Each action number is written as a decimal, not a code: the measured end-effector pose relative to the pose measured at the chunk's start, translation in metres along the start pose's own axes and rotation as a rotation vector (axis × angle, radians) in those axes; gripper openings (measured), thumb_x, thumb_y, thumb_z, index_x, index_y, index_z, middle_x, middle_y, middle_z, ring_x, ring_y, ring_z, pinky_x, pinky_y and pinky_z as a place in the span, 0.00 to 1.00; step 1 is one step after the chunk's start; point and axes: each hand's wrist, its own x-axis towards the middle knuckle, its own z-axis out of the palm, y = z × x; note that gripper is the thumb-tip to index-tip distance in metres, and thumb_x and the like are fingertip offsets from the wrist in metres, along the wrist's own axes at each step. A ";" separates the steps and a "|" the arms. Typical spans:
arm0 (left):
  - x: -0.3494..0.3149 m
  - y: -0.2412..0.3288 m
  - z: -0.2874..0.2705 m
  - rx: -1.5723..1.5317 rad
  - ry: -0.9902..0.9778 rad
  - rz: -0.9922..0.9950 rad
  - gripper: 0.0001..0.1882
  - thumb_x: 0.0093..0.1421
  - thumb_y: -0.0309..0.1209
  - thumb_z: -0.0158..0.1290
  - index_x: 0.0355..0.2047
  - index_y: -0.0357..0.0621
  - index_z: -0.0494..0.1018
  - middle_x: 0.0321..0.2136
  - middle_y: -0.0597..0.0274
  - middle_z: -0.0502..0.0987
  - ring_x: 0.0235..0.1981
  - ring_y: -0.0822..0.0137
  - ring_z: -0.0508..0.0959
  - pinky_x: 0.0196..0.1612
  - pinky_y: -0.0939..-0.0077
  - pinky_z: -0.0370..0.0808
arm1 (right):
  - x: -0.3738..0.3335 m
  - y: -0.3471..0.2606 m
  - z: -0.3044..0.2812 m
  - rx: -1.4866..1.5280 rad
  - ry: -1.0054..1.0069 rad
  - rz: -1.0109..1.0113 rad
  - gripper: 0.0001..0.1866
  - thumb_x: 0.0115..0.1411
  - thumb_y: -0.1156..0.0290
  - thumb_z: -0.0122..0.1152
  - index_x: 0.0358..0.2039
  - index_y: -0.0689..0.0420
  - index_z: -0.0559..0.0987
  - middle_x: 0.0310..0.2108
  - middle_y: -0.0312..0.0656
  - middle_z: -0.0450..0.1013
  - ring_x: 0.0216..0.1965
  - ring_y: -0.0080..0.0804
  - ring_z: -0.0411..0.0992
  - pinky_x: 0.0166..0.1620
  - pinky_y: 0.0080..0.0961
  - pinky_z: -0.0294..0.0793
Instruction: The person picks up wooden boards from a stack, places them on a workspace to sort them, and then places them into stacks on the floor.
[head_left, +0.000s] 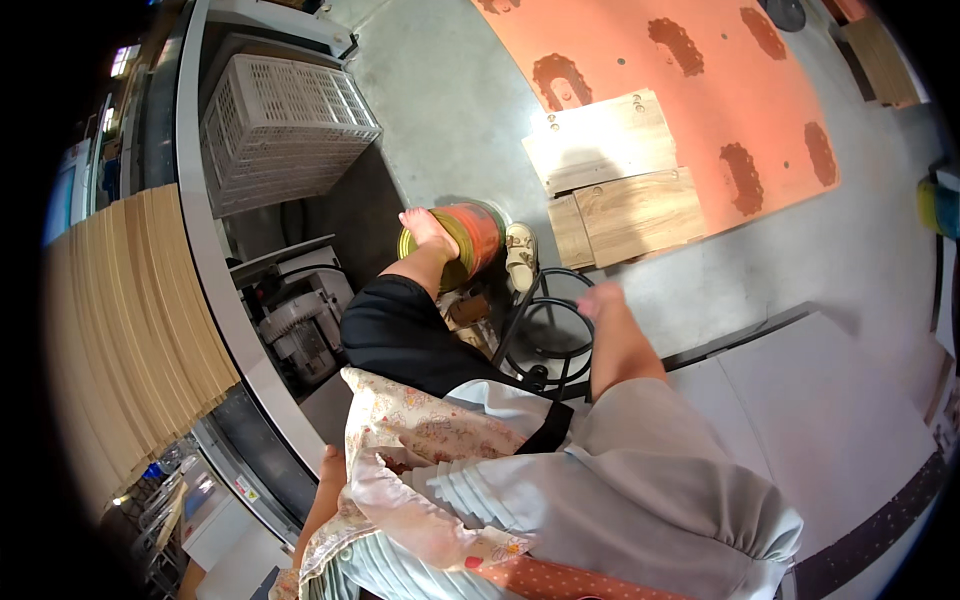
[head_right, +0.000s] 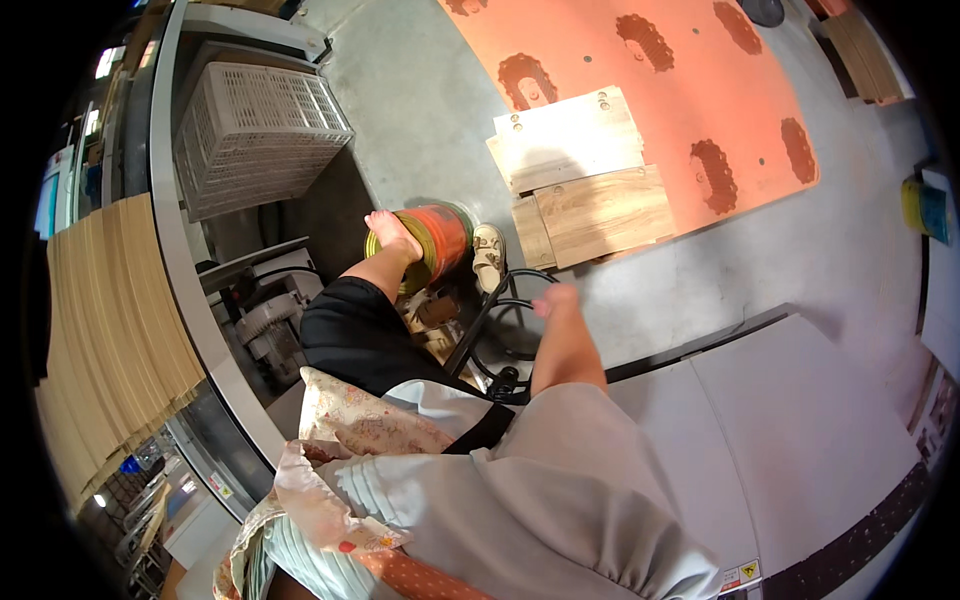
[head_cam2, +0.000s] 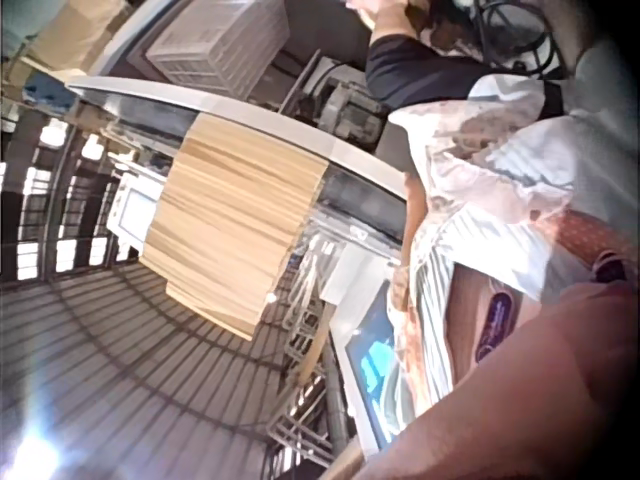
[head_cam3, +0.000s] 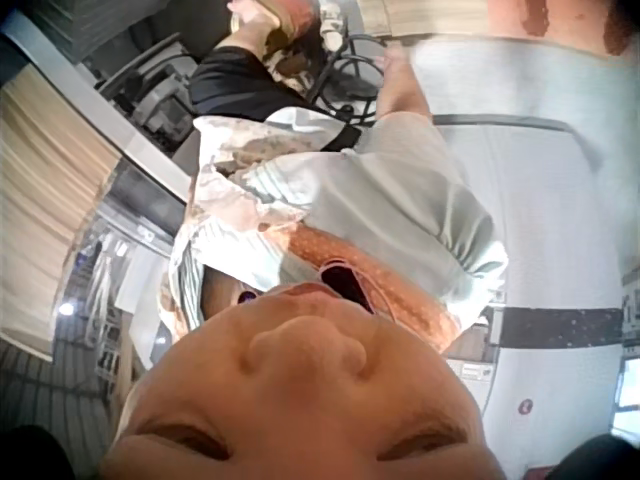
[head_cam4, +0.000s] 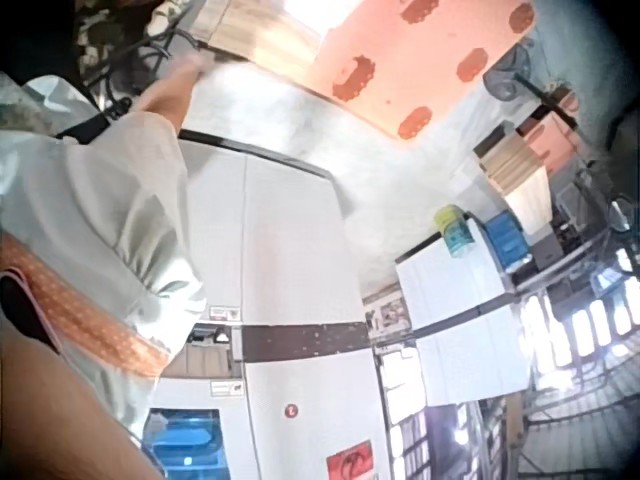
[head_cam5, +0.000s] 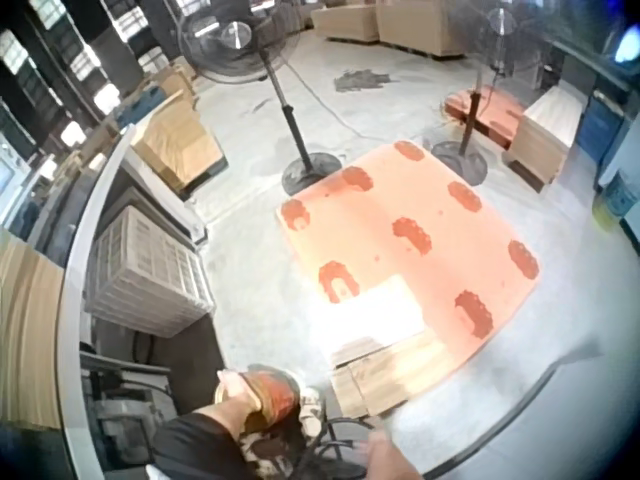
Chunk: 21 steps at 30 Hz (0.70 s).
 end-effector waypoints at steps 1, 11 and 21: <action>0.003 -0.002 -0.010 -0.021 0.018 -0.001 0.14 0.56 0.36 0.42 0.32 0.48 0.78 0.37 0.59 0.77 0.45 0.63 0.73 0.55 0.59 0.57 | 0.000 0.015 0.004 -0.291 -0.058 -0.059 0.12 0.60 0.73 0.47 0.43 0.64 0.70 0.35 0.55 0.72 0.28 0.56 0.75 0.24 0.50 0.75; -0.062 0.009 -0.171 -0.580 0.621 0.037 0.11 0.51 0.32 0.46 0.26 0.42 0.77 0.28 0.57 0.77 0.39 0.58 0.74 0.58 0.60 0.60 | 0.010 0.051 -0.037 -1.629 -0.527 -1.005 0.12 0.59 0.66 0.46 0.32 0.60 0.75 0.21 0.47 0.73 0.20 0.38 0.74 0.19 0.33 0.73; -0.130 0.017 -0.236 -0.561 1.139 -0.147 0.11 0.50 0.29 0.53 0.35 0.42 0.75 0.42 0.57 0.74 0.55 0.57 0.67 0.63 0.54 0.54 | -0.148 0.044 -0.024 -1.782 -0.190 -0.553 0.11 0.51 0.70 0.58 0.35 0.59 0.78 0.27 0.47 0.76 0.22 0.38 0.75 0.25 0.32 0.75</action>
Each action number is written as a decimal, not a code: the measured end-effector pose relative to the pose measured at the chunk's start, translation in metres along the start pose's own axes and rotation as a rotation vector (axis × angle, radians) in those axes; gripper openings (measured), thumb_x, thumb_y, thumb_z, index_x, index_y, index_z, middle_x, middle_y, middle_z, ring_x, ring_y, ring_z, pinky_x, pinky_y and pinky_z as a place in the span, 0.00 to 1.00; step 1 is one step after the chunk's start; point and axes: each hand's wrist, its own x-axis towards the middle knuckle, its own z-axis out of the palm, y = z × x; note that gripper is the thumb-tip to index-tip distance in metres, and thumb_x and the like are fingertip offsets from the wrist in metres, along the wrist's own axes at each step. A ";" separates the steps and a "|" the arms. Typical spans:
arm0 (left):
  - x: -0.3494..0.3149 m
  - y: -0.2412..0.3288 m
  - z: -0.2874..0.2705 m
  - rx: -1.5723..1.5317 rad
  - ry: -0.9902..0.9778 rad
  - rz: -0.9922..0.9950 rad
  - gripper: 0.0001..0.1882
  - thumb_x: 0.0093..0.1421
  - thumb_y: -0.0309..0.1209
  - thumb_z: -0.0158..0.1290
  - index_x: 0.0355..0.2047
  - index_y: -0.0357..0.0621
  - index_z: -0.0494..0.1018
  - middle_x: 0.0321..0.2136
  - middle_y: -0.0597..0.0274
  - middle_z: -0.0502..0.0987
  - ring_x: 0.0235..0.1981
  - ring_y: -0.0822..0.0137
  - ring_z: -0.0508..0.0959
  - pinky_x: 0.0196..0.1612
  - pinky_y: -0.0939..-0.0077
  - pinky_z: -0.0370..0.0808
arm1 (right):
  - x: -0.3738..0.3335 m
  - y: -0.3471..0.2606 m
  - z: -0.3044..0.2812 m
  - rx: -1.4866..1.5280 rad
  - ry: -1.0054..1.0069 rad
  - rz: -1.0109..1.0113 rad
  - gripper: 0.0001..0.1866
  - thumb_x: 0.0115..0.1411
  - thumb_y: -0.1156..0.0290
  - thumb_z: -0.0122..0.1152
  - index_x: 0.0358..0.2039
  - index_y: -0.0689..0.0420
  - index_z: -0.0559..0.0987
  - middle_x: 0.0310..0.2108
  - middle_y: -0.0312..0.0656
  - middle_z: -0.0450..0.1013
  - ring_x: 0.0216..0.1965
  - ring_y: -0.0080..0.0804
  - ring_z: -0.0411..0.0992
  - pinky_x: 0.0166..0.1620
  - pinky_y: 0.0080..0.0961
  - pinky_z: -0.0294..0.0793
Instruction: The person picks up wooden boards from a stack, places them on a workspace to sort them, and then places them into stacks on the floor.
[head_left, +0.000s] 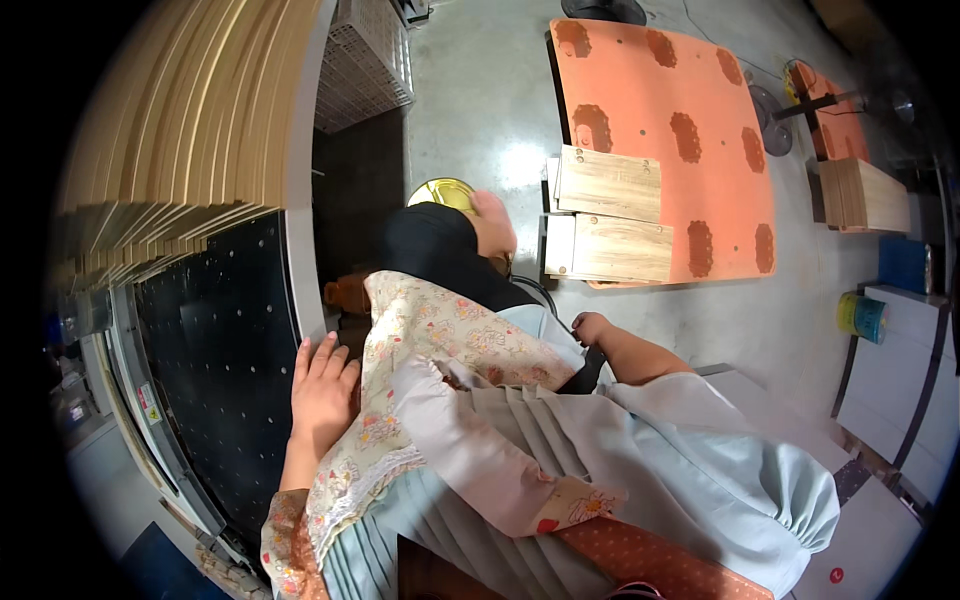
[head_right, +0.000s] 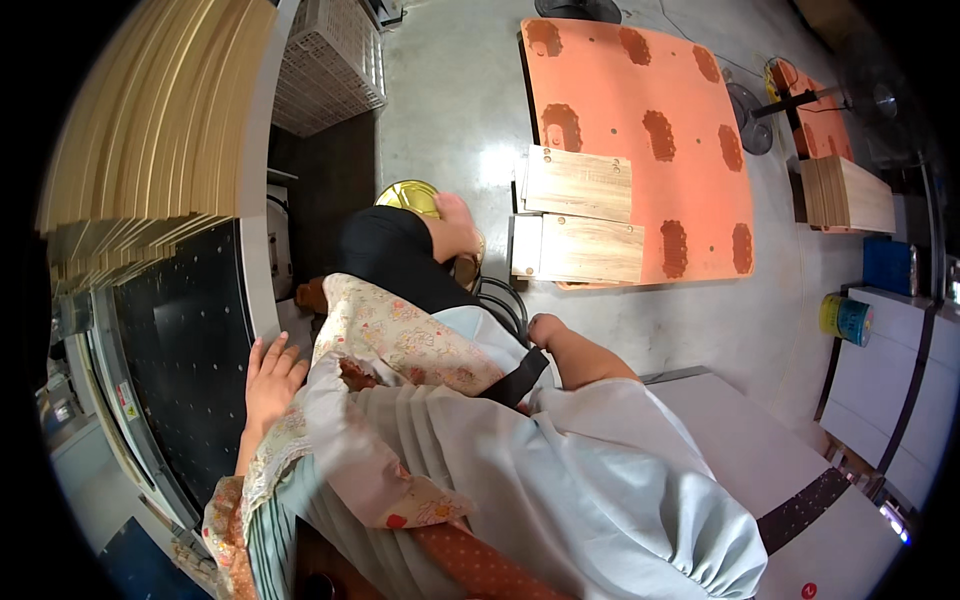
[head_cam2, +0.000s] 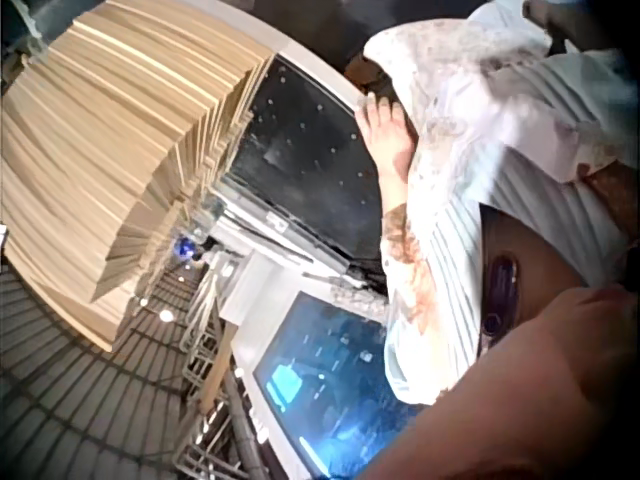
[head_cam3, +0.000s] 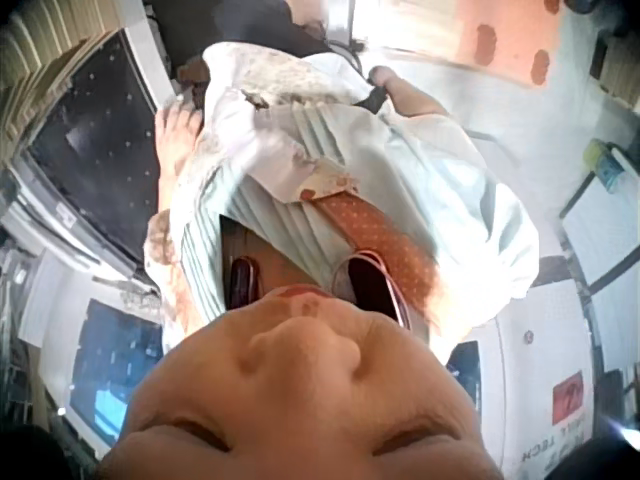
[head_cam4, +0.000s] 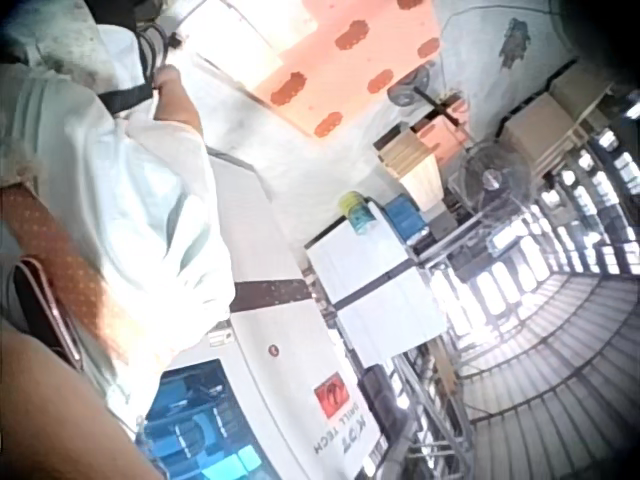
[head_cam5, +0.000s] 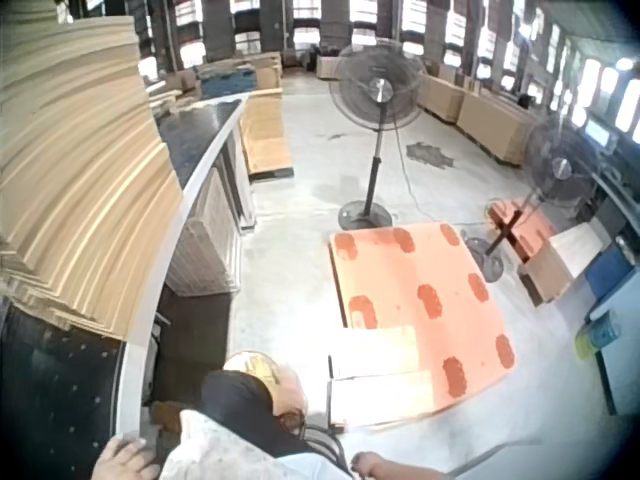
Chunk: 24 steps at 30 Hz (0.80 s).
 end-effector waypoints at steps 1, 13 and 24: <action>-0.001 0.002 0.002 -0.023 0.018 -0.024 0.11 0.50 0.29 0.53 0.36 0.42 0.75 0.42 0.57 0.74 0.55 0.57 0.67 0.63 0.55 0.54 | -0.010 -0.006 -0.006 -0.064 0.044 -0.067 0.11 0.51 0.70 0.56 0.33 0.61 0.78 0.25 0.49 0.76 0.18 0.38 0.74 0.24 0.32 0.74; -0.005 -0.007 0.022 0.055 0.147 -0.026 0.11 0.54 0.37 0.50 0.34 0.46 0.72 0.36 0.62 0.73 0.48 0.64 0.71 0.63 0.64 0.53 | -0.004 -0.038 -0.022 -0.257 0.062 -0.119 0.23 0.44 0.57 0.61 0.37 0.60 0.79 0.36 0.55 0.76 0.36 0.47 0.76 0.40 0.36 0.73; -0.004 -0.009 0.025 0.012 0.176 -0.039 0.10 0.54 0.38 0.49 0.32 0.47 0.72 0.34 0.63 0.73 0.46 0.64 0.71 0.63 0.64 0.54 | 0.020 -0.027 -0.024 -0.115 0.077 -0.248 0.20 0.45 0.60 0.58 0.35 0.61 0.80 0.33 0.56 0.76 0.33 0.50 0.76 0.36 0.38 0.74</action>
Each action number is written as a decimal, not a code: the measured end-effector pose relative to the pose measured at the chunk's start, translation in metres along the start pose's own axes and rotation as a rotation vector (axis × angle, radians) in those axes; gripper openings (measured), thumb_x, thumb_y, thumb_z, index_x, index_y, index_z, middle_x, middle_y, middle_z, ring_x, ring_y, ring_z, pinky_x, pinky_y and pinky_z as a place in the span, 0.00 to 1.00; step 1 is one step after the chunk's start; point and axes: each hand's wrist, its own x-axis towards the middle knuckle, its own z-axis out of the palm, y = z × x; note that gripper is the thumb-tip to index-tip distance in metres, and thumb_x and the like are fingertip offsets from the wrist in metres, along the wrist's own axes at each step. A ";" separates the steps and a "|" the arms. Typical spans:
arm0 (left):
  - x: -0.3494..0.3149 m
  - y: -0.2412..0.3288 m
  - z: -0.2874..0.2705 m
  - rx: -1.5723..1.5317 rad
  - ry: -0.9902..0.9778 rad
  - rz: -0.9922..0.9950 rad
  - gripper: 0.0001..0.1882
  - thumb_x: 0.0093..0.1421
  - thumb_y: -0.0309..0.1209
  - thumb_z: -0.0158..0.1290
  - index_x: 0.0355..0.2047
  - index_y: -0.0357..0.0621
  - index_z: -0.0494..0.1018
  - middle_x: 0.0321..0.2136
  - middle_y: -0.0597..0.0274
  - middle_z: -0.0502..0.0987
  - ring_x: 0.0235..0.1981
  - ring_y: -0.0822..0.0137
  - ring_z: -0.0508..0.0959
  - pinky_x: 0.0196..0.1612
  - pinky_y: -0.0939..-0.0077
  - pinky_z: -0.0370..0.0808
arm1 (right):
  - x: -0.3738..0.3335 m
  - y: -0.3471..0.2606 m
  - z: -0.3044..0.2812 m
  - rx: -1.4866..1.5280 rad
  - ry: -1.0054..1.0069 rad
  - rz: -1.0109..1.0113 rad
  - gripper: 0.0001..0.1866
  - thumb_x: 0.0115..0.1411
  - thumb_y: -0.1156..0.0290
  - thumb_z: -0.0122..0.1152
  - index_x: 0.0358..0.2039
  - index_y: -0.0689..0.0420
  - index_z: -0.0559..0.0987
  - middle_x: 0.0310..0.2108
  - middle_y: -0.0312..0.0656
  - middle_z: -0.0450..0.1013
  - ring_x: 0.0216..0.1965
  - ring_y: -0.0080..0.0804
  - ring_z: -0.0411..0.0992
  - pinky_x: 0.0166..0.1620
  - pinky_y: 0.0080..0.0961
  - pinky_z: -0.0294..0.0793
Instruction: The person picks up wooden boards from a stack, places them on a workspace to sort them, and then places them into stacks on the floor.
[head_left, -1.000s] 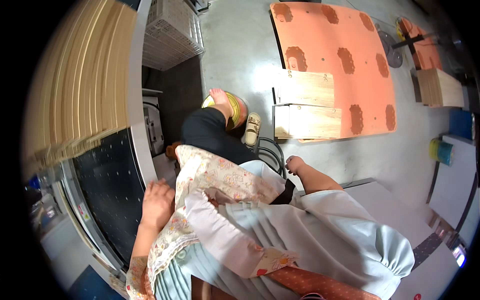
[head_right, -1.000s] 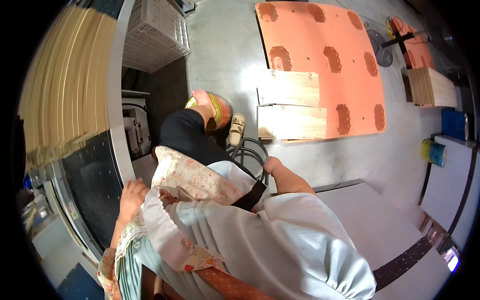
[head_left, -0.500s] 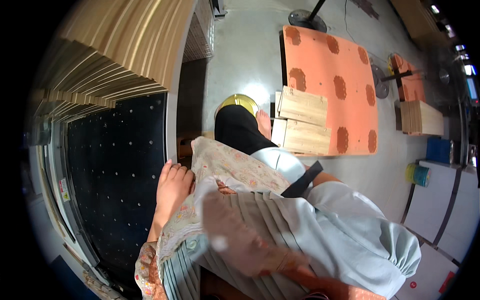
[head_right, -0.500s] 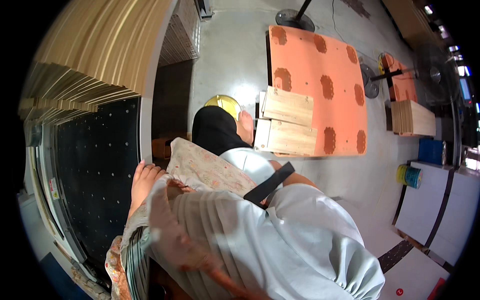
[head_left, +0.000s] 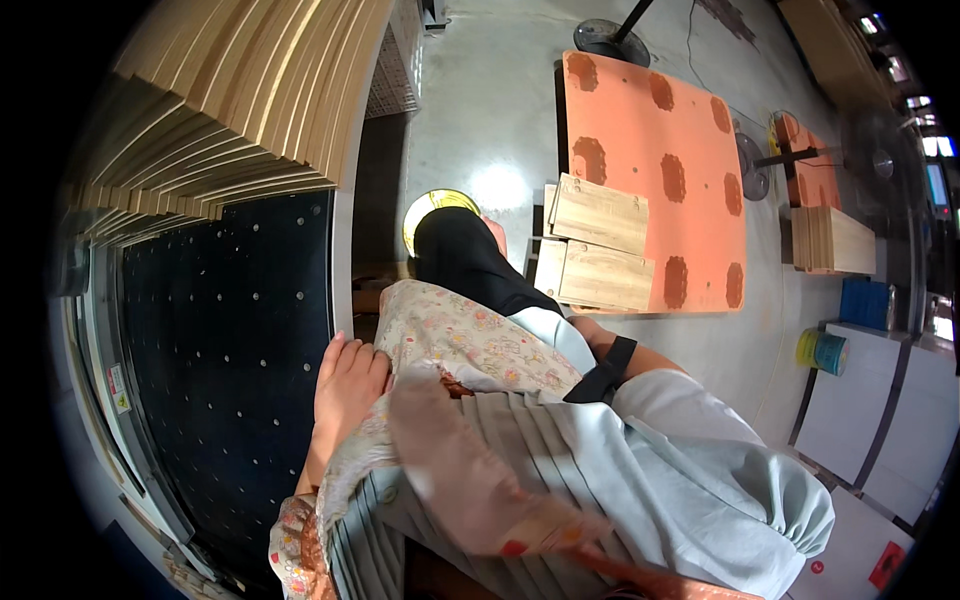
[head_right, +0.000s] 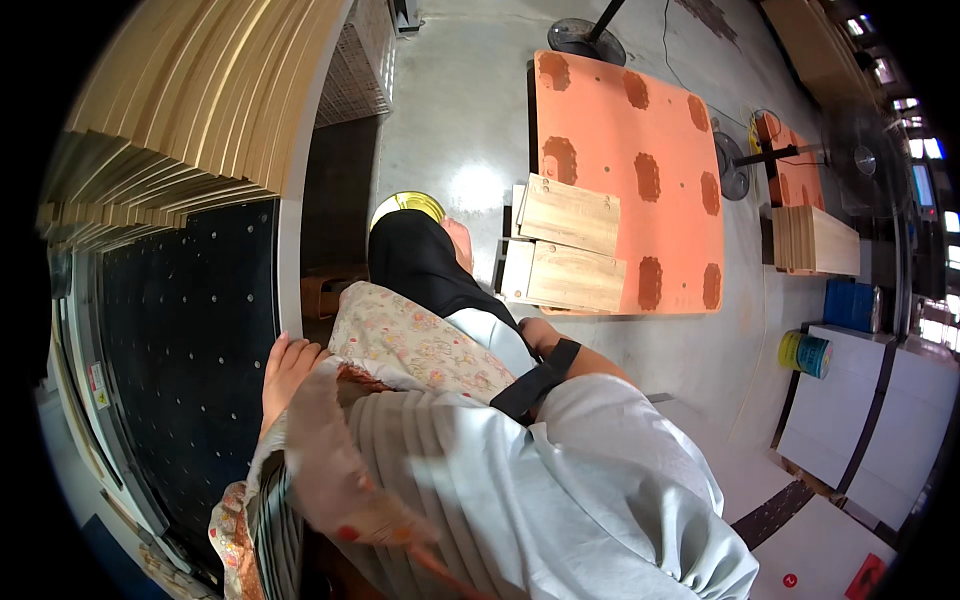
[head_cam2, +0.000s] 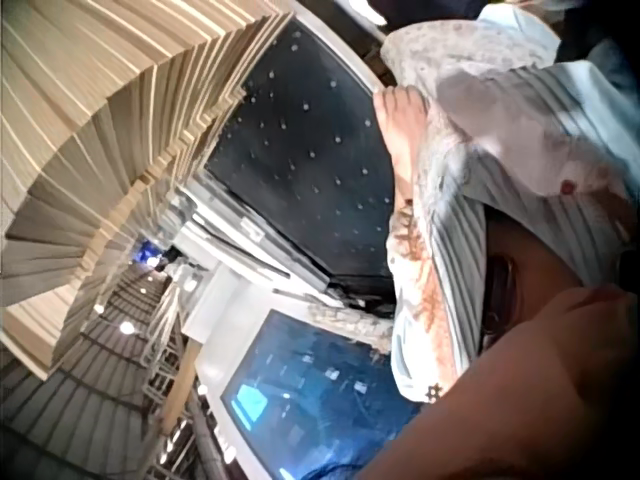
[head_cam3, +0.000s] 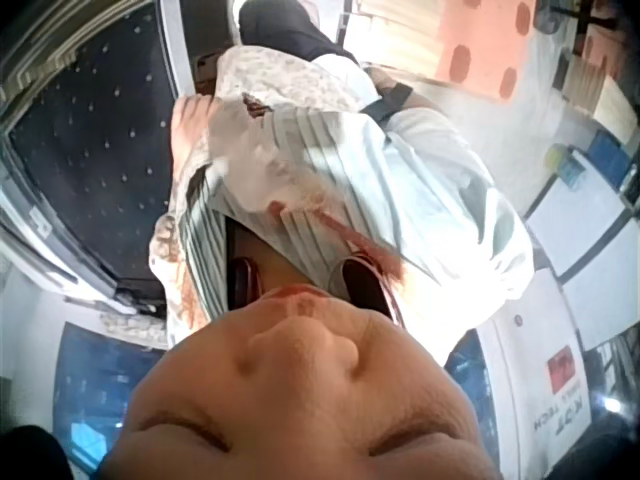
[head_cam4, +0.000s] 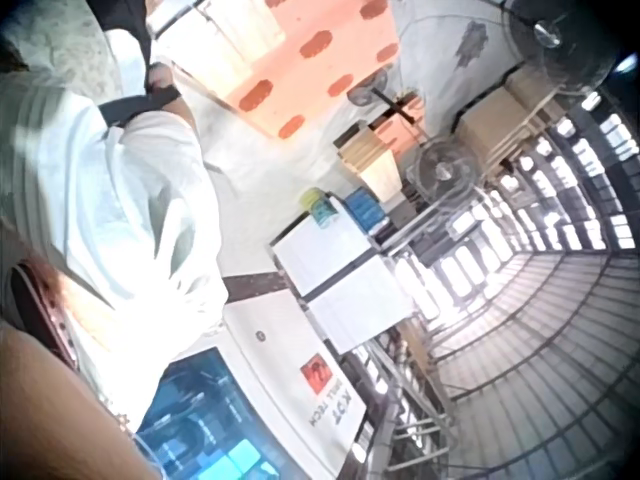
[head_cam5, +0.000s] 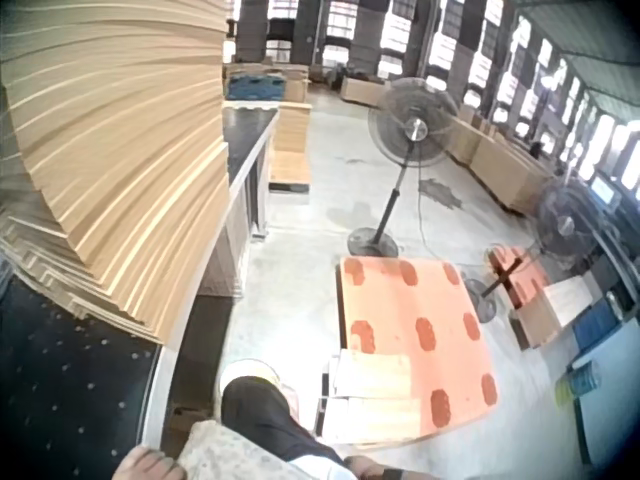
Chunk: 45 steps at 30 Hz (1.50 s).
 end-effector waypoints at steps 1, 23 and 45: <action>-0.005 0.002 0.000 -0.008 -0.007 -0.020 0.10 0.54 0.38 0.49 0.32 0.47 0.72 0.34 0.63 0.74 0.46 0.64 0.71 0.63 0.64 0.54 | -0.020 -0.035 -0.011 -0.030 0.007 0.083 0.25 0.43 0.56 0.59 0.37 0.62 0.79 0.37 0.57 0.75 0.42 0.53 0.73 0.43 0.38 0.72; -0.011 -0.016 0.024 0.439 0.149 0.145 0.06 0.49 0.29 0.48 0.29 0.54 0.70 0.24 0.69 0.63 0.35 0.70 0.69 0.65 0.67 0.53 | 0.046 -0.004 -0.033 0.314 -0.023 0.268 0.18 0.54 0.66 0.54 0.44 0.60 0.78 0.39 0.50 0.77 0.40 0.42 0.75 0.44 0.35 0.73; -0.025 -0.018 0.064 0.236 0.203 0.116 0.03 0.49 0.27 0.50 0.23 0.51 0.72 0.20 0.68 0.63 0.30 0.70 0.69 0.62 0.69 0.58 | -0.014 -0.111 -0.063 -0.336 -0.007 0.035 0.25 0.47 0.57 0.58 0.44 0.59 0.78 0.43 0.55 0.74 0.46 0.48 0.73 0.48 0.33 0.71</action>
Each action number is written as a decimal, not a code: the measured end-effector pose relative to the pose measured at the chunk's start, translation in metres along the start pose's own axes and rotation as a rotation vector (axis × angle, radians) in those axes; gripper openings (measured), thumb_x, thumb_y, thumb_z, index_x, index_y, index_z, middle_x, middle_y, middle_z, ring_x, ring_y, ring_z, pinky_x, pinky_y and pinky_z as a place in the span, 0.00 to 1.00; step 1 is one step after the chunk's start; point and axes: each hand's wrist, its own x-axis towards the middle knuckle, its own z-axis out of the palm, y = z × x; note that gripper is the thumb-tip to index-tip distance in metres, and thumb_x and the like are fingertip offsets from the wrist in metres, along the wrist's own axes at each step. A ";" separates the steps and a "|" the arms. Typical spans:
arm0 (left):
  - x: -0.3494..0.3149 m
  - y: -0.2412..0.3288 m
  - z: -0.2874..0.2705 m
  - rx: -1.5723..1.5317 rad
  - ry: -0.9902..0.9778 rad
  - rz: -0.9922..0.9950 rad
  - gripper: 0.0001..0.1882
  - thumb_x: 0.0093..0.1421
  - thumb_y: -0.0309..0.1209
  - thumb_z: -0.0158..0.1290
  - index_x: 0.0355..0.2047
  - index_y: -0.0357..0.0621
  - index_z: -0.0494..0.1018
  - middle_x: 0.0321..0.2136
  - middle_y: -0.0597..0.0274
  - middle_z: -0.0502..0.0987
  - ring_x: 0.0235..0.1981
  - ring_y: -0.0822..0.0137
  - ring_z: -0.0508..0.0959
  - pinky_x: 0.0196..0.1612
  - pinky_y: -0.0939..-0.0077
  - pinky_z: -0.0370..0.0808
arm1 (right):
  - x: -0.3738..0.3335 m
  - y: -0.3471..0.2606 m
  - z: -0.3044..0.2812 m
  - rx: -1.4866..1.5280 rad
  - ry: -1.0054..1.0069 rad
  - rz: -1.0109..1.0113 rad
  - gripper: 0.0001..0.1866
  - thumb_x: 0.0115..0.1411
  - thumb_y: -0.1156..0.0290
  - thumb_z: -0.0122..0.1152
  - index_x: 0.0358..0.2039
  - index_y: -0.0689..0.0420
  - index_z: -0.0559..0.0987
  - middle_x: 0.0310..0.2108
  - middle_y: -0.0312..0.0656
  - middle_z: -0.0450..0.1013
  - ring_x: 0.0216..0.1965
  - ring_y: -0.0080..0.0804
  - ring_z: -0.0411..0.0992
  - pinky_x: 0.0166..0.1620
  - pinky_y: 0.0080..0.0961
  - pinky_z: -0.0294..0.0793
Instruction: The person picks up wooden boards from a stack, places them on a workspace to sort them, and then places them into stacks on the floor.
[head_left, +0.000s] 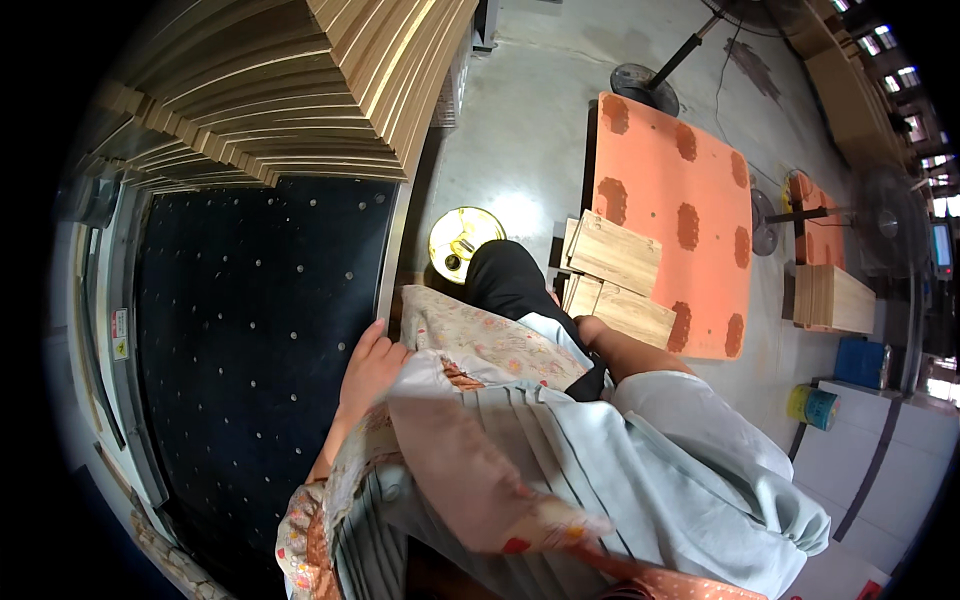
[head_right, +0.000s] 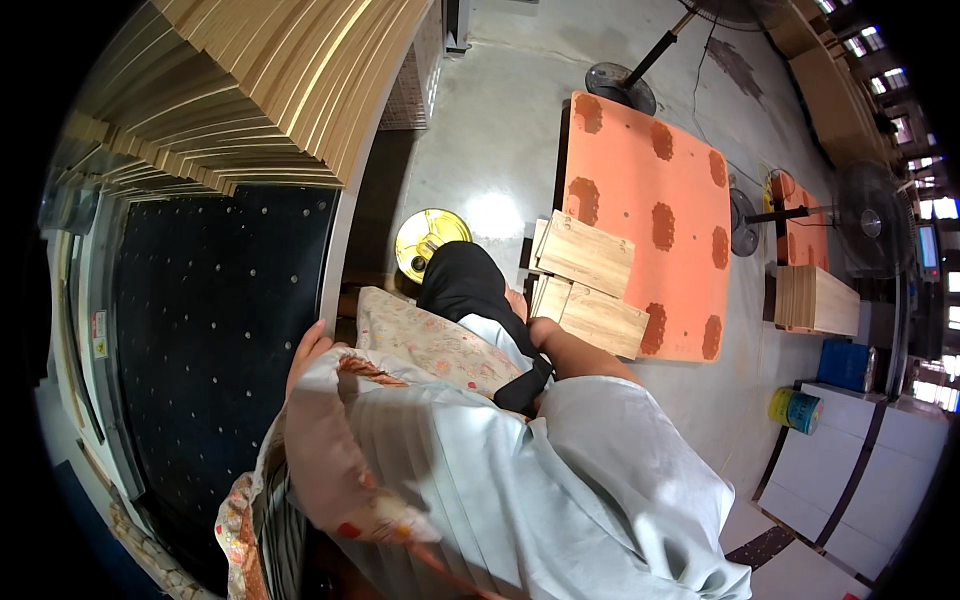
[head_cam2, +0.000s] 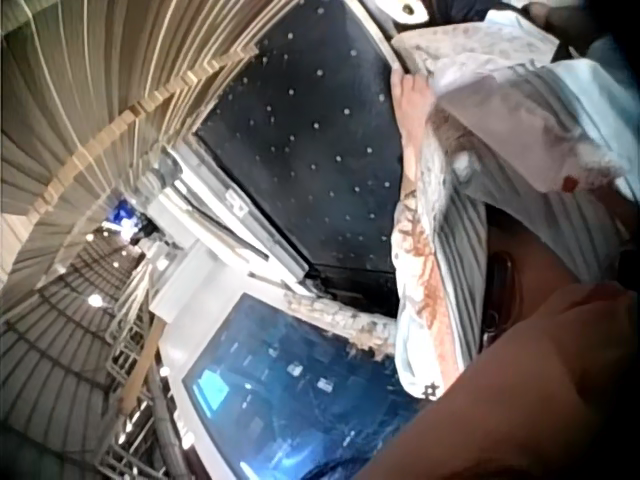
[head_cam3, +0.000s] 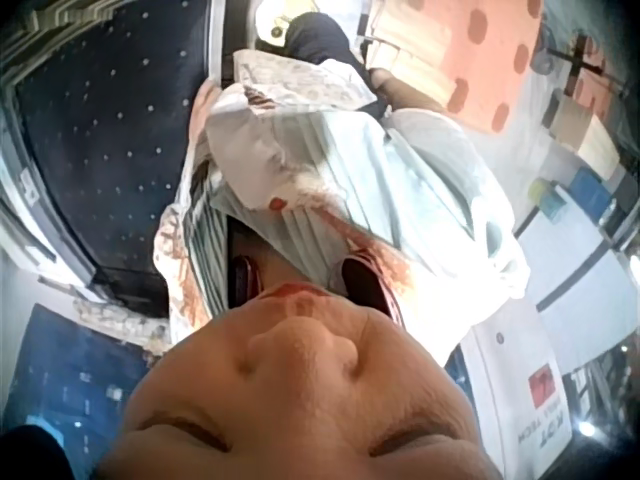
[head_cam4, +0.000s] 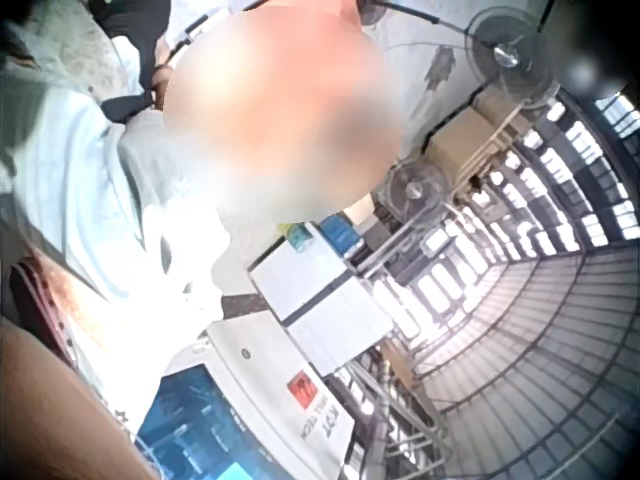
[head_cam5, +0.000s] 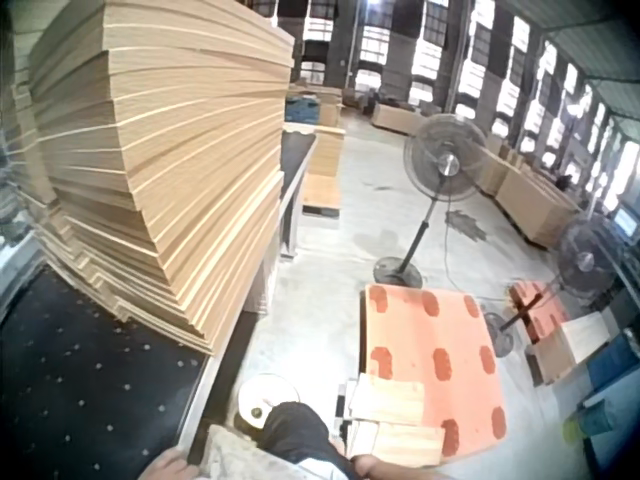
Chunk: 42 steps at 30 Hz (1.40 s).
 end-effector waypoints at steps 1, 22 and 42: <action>0.006 -0.003 -0.009 -0.055 0.009 -0.019 0.03 0.49 0.27 0.50 0.22 0.51 0.71 0.19 0.68 0.63 0.29 0.70 0.69 0.62 0.69 0.59 | -0.003 0.000 0.002 0.056 0.006 0.009 0.26 0.47 0.57 0.58 0.44 0.59 0.78 0.43 0.55 0.74 0.46 0.48 0.73 0.48 0.33 0.71; 0.069 -0.001 -0.080 -0.464 -0.069 -0.336 0.06 0.46 0.31 0.58 0.23 0.45 0.74 0.22 0.61 0.74 0.29 0.60 0.74 0.49 0.64 0.65 | -0.003 0.083 0.061 -0.229 -0.120 -0.062 0.17 0.46 0.64 0.60 0.36 0.58 0.80 0.37 0.52 0.76 0.36 0.49 0.74 0.40 0.35 0.74; -0.032 0.009 -0.083 -1.878 0.484 -0.761 0.09 0.60 0.27 0.52 0.39 0.35 0.75 0.35 0.59 0.78 0.40 0.70 0.77 0.45 0.76 0.72 | -0.101 -0.311 -0.146 0.411 0.215 -1.270 0.14 0.56 0.76 0.58 0.15 0.62 0.69 0.23 0.43 0.72 0.32 0.35 0.72 0.42 0.29 0.70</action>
